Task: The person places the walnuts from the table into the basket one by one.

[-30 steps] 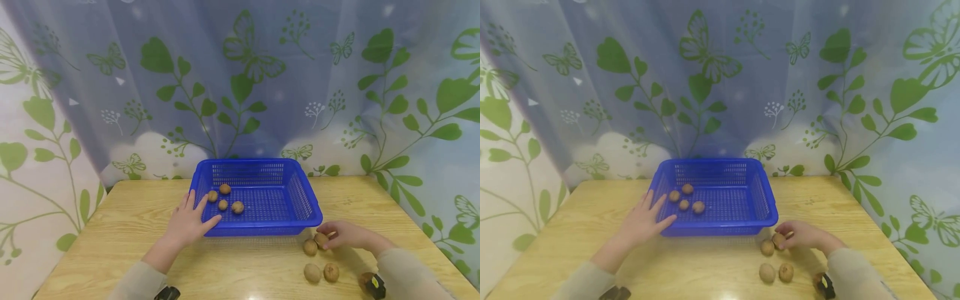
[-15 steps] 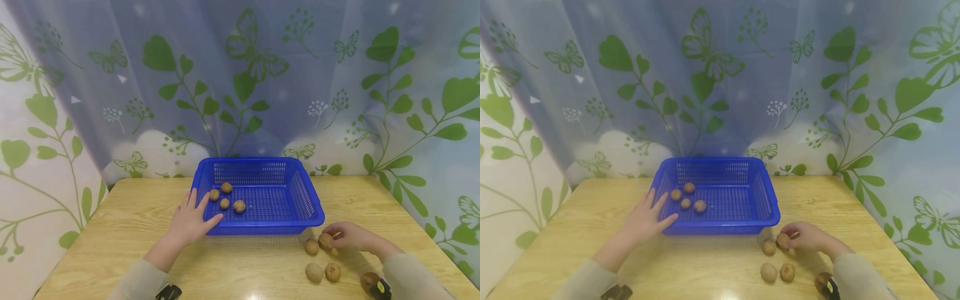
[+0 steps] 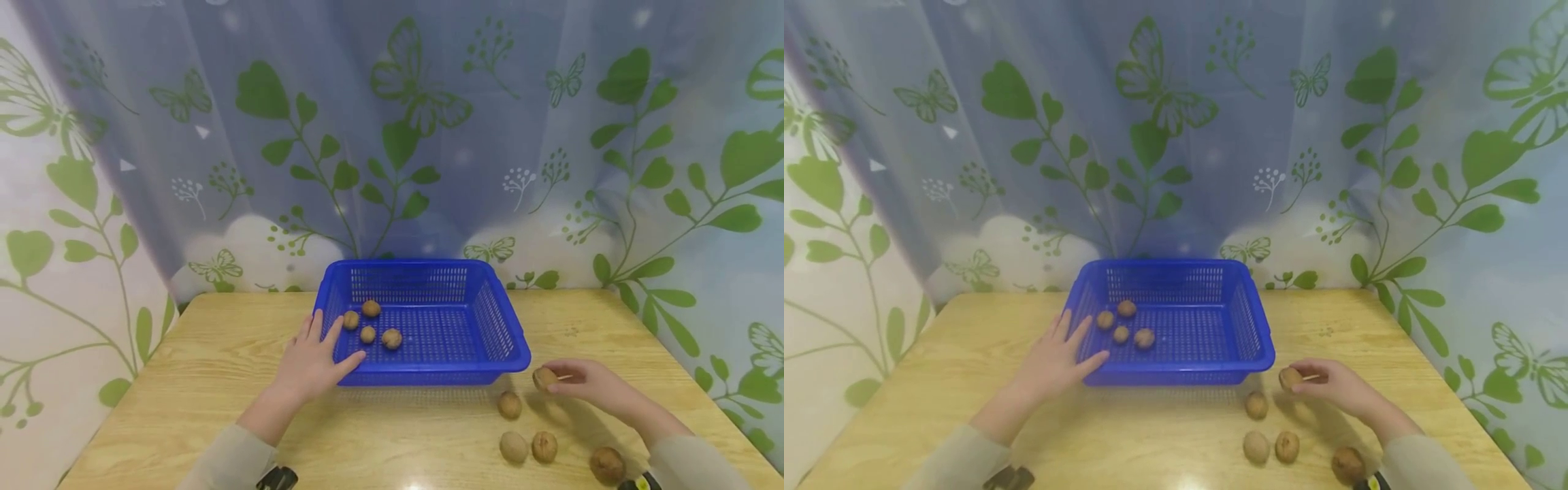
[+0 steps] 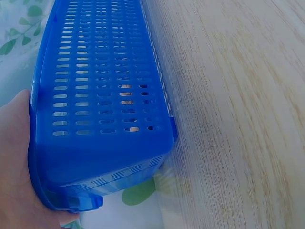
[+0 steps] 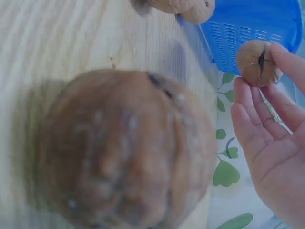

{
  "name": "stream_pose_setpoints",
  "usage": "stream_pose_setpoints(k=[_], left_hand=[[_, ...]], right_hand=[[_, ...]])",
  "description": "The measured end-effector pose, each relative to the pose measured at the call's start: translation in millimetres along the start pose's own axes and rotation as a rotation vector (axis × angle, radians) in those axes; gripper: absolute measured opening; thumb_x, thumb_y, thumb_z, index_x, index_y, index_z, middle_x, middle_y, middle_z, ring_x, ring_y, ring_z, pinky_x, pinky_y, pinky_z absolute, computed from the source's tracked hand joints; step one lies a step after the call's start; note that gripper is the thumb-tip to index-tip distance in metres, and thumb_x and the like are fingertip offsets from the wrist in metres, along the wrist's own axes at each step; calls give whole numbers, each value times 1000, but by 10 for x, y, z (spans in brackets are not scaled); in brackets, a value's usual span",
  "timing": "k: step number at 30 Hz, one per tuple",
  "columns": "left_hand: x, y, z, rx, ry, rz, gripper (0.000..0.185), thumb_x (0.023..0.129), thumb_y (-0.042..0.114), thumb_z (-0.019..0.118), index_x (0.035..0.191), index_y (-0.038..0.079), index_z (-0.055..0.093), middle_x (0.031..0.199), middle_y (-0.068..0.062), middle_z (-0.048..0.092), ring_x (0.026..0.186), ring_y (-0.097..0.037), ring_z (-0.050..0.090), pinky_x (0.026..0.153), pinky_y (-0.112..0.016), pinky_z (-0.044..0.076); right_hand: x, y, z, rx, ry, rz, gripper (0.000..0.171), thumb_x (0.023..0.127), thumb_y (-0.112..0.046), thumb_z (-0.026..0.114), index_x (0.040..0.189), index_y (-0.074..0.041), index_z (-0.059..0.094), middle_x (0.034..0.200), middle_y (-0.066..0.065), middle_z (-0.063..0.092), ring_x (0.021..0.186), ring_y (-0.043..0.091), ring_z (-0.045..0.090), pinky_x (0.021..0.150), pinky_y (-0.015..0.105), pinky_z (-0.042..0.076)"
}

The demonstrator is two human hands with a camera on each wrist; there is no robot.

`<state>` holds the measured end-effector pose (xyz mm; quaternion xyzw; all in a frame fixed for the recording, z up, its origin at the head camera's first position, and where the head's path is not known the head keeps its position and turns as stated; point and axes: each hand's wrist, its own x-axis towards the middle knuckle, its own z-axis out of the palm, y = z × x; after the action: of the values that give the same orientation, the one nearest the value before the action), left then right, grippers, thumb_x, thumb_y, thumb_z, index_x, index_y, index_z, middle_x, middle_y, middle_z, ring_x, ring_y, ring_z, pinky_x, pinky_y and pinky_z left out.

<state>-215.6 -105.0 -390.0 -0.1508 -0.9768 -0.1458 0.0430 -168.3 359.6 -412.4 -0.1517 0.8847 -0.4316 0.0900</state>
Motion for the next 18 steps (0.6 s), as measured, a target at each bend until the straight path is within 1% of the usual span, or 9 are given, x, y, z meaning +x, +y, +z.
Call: stream_pose_setpoints(k=[3,8,12,15,18], left_hand=[[9,-8,12,2,5,0,92,83,76,31,147,10,29,151,-27,11,138,-43,8,101,-63,22],[13,-4,12,-1,6,-1,91,84,75,32,148,10,28,151,-27,11,138,-42,7,102,-63,21],[-29,-3,29,-11,1,-4,90,85,74,33,147,10,28,150,-28,12,138,-43,8,102,-63,21],[-20,2,9,-8,1,-1,89,85,73,34,148,10,28,150,-28,13,138,-43,8,102,-63,21],[9,5,-1,0,6,3,88,85,72,36,148,11,27,150,-27,13,138,-42,8,102,-62,21]], right_hand=[[-43,-18,-2,-2,26,14,48,91,-19,61,127,11,49,121,27,55,102,33,59,80,25,48],[-100,-70,-25,17,24,55,51,92,-20,59,129,11,46,125,27,53,107,36,56,81,28,49],[-131,-101,-15,35,7,60,50,93,-20,58,130,11,44,125,26,53,109,39,54,85,39,49],[-129,-135,-36,38,12,65,50,94,-21,57,130,11,45,124,26,53,110,39,53,87,48,46],[-131,-164,-68,46,27,85,51,94,-23,56,131,10,44,125,25,52,112,40,52,88,51,45]])
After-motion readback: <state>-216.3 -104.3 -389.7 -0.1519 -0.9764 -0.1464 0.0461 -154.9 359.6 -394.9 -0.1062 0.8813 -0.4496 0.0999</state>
